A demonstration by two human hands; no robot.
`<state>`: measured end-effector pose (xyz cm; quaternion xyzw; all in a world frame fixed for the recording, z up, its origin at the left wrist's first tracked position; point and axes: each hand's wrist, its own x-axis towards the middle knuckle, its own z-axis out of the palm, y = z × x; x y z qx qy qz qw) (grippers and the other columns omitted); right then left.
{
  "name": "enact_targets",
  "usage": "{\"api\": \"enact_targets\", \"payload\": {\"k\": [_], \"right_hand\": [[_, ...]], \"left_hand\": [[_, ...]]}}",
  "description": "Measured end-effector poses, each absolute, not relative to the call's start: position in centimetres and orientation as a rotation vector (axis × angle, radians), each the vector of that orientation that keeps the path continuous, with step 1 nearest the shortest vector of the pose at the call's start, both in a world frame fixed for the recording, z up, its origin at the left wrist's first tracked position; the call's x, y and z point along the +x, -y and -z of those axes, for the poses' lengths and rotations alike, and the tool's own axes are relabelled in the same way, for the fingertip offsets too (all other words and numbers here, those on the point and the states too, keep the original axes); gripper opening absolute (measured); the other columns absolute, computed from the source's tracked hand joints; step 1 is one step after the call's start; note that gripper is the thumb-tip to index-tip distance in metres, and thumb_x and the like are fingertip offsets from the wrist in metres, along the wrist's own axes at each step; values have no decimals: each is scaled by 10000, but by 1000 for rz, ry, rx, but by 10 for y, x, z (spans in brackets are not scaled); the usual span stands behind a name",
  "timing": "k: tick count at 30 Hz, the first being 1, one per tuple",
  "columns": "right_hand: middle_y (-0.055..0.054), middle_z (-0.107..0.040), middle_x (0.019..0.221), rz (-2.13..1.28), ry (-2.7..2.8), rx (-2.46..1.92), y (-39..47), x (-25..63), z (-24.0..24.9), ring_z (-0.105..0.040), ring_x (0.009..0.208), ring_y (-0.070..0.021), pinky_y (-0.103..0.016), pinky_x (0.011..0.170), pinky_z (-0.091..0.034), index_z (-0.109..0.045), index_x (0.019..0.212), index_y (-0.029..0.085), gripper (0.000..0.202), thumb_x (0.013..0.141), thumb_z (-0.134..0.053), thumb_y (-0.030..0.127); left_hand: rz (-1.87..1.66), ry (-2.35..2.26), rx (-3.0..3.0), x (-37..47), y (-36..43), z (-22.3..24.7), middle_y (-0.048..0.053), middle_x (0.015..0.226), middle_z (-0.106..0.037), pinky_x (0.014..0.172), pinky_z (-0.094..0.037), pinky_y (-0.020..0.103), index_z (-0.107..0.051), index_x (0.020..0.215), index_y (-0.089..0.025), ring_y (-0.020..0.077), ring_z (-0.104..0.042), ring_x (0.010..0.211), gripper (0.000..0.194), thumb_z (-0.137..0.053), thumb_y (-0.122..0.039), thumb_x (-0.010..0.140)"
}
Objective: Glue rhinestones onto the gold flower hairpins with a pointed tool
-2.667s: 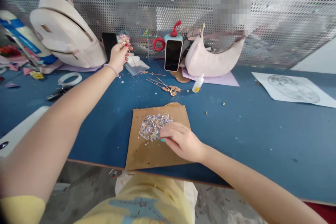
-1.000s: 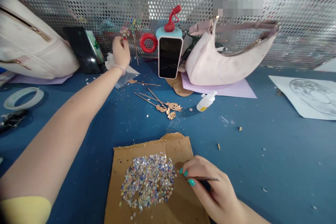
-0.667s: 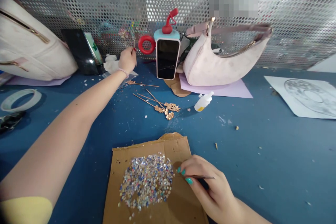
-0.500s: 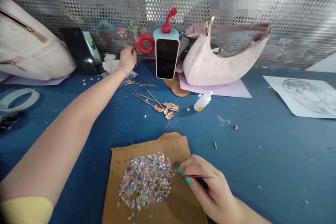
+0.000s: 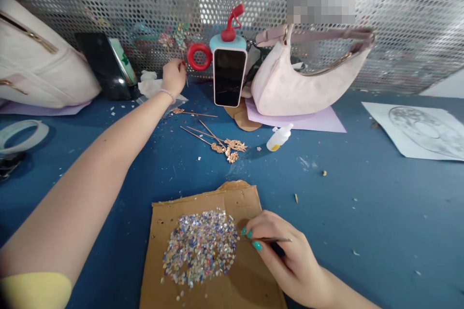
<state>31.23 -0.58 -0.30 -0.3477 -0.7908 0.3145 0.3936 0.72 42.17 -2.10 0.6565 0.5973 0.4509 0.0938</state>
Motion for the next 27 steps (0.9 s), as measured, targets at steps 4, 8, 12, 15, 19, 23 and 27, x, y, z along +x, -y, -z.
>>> {"api": "enact_targets", "payload": {"k": [4,8,12,15,19,23,27], "right_hand": [[-60,-702,870,-799,2010,-875,6,313,4,-700,838,-147,-272,753,-604,-590,1050,201,243,920,-483,26],[-60,-703,868,-789,2006,-883,5,314,4,-702,844,-146,-274,770,-604,-591,1043,200,237,920,-486,27],[-52,-700,847,-771,2005,-878,6,314,4,-704,839,-142,-267,772,-603,-594,1040,200,238,914,-495,24],[-51,-703,852,-768,2008,-878,7,313,4,-705,845,-140,-265,784,-603,-596,1043,200,246,911,-497,19],[-55,-711,883,-777,2006,-862,6,313,4,-706,867,-134,-257,803,-600,-596,1053,197,258,906,-501,8],[-56,-713,883,-793,2000,-861,5,312,3,-706,864,-137,-264,801,-604,-602,1055,198,244,917,-504,21],[-63,-715,869,-806,1989,-867,5,311,2,-711,842,-149,-280,780,-613,-609,1046,199,202,948,-498,63]], "left_hand": [[-1350,-1745,1959,6,-421,23,87,989,-723,893,-367,435,-607,803,-280,312,-589,1090,228,-499,-402,963],[-1354,-1688,1974,5,-417,23,79,1011,-731,942,-375,418,-633,942,-248,272,-565,1114,262,-517,-481,964],[-1311,-1736,1967,6,-413,23,97,1024,-724,971,-386,436,-649,959,-262,299,-592,1103,223,-518,-442,949],[-1268,-1770,1960,8,-410,20,99,1005,-724,980,-393,451,-653,937,-270,312,-590,1101,224,-497,-430,948],[-1190,-1825,1956,8,-407,15,110,1055,-725,1005,-371,459,-664,930,-264,318,-564,1137,259,-492,-457,936],[-1148,-1812,1985,5,-407,13,113,1088,-728,975,-360,485,-668,921,-274,349,-561,1133,334,-461,-535,921],[-1151,-1788,2004,1,-410,13,64,1011,-728,925,-354,447,-639,904,-275,284,-544,1072,368,-471,-602,920]]}}
